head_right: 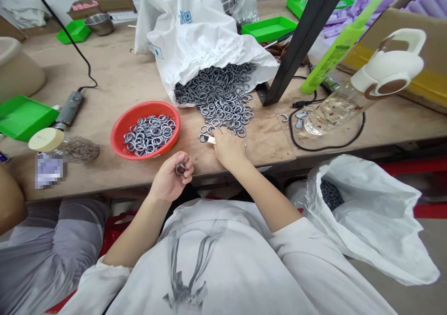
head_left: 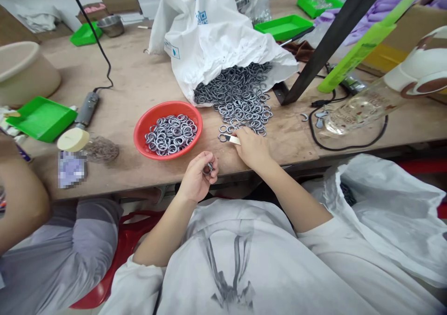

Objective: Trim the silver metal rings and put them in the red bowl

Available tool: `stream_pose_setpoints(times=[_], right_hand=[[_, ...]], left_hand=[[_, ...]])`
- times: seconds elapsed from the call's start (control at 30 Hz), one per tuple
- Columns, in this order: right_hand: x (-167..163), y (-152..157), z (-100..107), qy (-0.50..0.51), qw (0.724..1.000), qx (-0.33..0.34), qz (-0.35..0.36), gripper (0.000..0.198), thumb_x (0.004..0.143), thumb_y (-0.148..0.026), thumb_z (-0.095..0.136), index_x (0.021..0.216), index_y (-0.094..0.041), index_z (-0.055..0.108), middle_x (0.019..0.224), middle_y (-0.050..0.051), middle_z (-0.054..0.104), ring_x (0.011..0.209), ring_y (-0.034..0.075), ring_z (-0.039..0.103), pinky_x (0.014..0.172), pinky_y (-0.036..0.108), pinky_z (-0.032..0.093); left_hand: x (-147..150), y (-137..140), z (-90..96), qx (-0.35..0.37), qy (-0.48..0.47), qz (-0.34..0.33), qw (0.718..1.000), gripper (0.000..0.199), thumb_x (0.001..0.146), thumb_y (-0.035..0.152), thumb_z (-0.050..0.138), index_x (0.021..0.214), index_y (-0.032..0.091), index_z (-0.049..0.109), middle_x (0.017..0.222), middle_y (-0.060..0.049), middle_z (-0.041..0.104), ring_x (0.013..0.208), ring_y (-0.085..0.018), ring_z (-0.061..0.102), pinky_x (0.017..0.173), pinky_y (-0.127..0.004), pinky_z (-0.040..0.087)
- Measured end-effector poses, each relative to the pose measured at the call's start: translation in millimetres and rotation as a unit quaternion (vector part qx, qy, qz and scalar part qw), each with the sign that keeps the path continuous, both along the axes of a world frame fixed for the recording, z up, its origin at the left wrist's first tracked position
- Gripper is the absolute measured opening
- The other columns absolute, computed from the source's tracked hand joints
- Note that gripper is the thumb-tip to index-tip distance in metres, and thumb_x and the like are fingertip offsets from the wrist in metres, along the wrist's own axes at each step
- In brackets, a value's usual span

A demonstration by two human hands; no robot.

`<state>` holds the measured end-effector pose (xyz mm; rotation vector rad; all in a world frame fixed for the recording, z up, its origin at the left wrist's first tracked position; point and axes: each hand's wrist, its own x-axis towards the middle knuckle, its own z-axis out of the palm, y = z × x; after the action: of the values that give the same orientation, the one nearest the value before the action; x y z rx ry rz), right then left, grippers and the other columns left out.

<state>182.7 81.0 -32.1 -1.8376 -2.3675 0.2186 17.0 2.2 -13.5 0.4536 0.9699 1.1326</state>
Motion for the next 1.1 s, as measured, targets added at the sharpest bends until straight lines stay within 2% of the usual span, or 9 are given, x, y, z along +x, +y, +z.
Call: stream_pose_setpoints(times=[0.1, 0.17, 0.23, 0.3, 0.37, 0.6, 0.77, 1.0, 1.1], right_hand=[[6.1, -0.2, -7.0, 0.052, 0.999, 0.001, 0.016, 0.035, 0.102, -0.019, 0.044, 0.13, -0.022, 0.063, 0.124, 0.007, 0.064, 0.108, 0.031, 0.063, 0.08, 0.042, 0.043], [9.9, -1.7, -11.3, 0.168, 0.985, -0.001, 0.046, 0.035, 0.096, -0.013, 0.05, 0.128, -0.017, 0.063, 0.123, 0.009, 0.065, 0.112, 0.03, 0.062, 0.089, 0.043, 0.045], [11.6, -7.9, -12.5, 0.363, 0.927, -0.024, 0.092, 0.032, 0.093, -0.016, 0.057, 0.125, -0.014, 0.061, 0.122, 0.009, 0.066, 0.112, 0.024, 0.062, 0.096, 0.039, 0.047], [10.6, -19.4, -10.5, 0.533, 0.835, -0.062, 0.124, 0.03, 0.096, -0.029, 0.061, 0.122, -0.014, 0.061, 0.113, 0.008, 0.066, 0.101, 0.018, 0.064, 0.09, 0.032, 0.051], [7.9, -33.5, -7.5, 0.601, 0.785, -0.074, 0.132, 0.031, 0.098, -0.04, 0.06, 0.119, -0.017, 0.062, 0.099, 0.005, 0.065, 0.085, 0.013, 0.062, 0.076, 0.027, 0.052], [5.0, -56.3, -9.4, 0.479, 0.846, 0.136, 0.191, 0.031, 0.1, -0.023, 0.059, 0.129, -0.018, 0.066, 0.107, 0.008, 0.067, 0.1, 0.016, 0.063, 0.09, 0.031, 0.051], [7.5, -50.8, -5.6, 0.528, 0.821, 0.075, 0.205, 0.04, 0.093, -0.024, 0.069, 0.133, -0.016, 0.066, 0.098, 0.005, 0.062, 0.092, 0.012, 0.061, 0.086, 0.026, 0.051], [0.0, -51.1, -9.1, 0.583, 0.79, 0.044, 0.183, 0.024, 0.083, -0.021, 0.071, 0.107, -0.013, 0.07, 0.093, 0.005, 0.06, 0.087, 0.013, 0.06, 0.079, 0.026, 0.05], [-3.1, -50.3, -9.6, 0.637, 0.758, -0.068, 0.121, 0.018, 0.088, -0.03, 0.066, 0.092, -0.013, 0.065, 0.083, 0.004, 0.059, 0.076, 0.014, 0.06, 0.071, 0.028, 0.049]], left_hand=[[0.6, -1.9, -1.9, 0.005, -0.001, -0.011, 1.0, 0.057, 0.062, 0.04, 0.088, 0.08, 0.014, 0.041, 0.066, 0.005, 0.041, 0.051, -0.004, 0.036, 0.04, -0.015, 0.027], [1.9, -3.6, -4.5, 0.008, 0.012, -0.022, 1.0, 0.056, 0.064, 0.043, 0.088, 0.082, 0.014, 0.044, 0.066, 0.005, 0.04, 0.051, -0.004, 0.035, 0.041, -0.015, 0.027], [5.6, -5.1, -7.1, 0.014, 0.027, -0.053, 0.998, 0.056, 0.067, 0.05, 0.086, 0.089, 0.012, 0.051, 0.066, 0.004, 0.041, 0.051, -0.004, 0.034, 0.041, -0.015, 0.026], [11.9, -5.7, -9.0, 0.026, 0.03, -0.102, 0.994, 0.061, 0.073, 0.061, 0.08, 0.099, 0.01, 0.055, 0.068, 0.003, 0.043, 0.051, -0.005, 0.033, 0.041, -0.016, 0.025], [19.4, -5.4, -10.0, 0.043, 0.025, -0.127, 0.991, 0.067, 0.076, 0.07, 0.074, 0.101, 0.012, 0.052, 0.07, 0.002, 0.044, 0.051, -0.005, 0.032, 0.041, -0.016, 0.025], [27.8, -3.2, -12.1, 0.1, 0.059, -0.098, 0.988, 0.061, 0.079, 0.067, 0.074, 0.092, 0.015, 0.044, 0.065, 0.004, 0.039, 0.05, -0.004, 0.027, 0.042, -0.014, 0.022], [19.6, -3.5, -12.9, 0.115, 0.054, -0.099, 0.987, 0.056, 0.08, 0.06, 0.076, 0.093, 0.015, 0.045, 0.062, 0.006, 0.034, 0.05, -0.004, 0.025, 0.042, -0.014, 0.022], [25.2, -7.9, -19.1, 0.11, 0.021, -0.087, 0.99, 0.057, 0.081, 0.061, 0.075, 0.101, 0.017, 0.044, 0.062, 0.006, 0.033, 0.05, -0.005, 0.025, 0.043, -0.015, 0.023], [29.4, -8.8, -21.8, 0.112, 0.02, -0.094, 0.989, 0.057, 0.081, 0.061, 0.075, 0.096, 0.017, 0.042, 0.063, 0.006, 0.034, 0.049, -0.005, 0.026, 0.042, -0.015, 0.022]])
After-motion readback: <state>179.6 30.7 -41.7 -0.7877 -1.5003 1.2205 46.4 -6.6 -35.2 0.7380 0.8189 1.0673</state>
